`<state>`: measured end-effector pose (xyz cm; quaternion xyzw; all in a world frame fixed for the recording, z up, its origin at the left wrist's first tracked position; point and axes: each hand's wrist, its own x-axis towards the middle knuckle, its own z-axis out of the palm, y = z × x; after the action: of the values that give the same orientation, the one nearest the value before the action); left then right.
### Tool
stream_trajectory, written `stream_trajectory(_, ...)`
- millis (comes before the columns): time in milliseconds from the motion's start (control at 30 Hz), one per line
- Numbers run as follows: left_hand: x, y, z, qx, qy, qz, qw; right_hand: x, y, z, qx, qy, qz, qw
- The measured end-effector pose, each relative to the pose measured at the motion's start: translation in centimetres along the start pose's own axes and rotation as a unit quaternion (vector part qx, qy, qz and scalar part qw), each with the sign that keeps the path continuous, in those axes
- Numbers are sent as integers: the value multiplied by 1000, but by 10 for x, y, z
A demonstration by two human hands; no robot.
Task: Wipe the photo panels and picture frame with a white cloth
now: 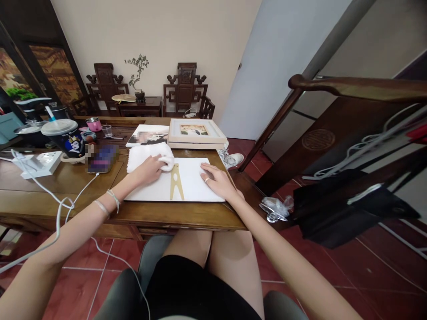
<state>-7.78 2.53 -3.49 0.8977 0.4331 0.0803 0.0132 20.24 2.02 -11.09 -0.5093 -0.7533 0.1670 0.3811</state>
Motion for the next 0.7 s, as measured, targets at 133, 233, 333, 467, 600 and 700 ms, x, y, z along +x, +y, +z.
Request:
stream_trajectory(133,-44,25,-5,43,-40,8,998,0,-1,0,-6,-6,1,1000)
stream_trajectory(233,-87,49,-9,65,-68,24,995,0,-1,0,-9,-5,0,1000)
stream_trajectory(333,-121,67,-11,66,-73,58,993,0,-1,1,-6,3,-4,1000)
stream_trajectory(467,-130,69,-13,52,-76,69,993,0,0,2,-6,7,-2,1000)
stream_trajectory(600,-96,48,-17,36,-74,53,995,0,2,2,1,5,-7,1000)
stream_trajectory(700,-59,22,-16,33,-62,29,997,0,2,2,-5,4,-5,1000)
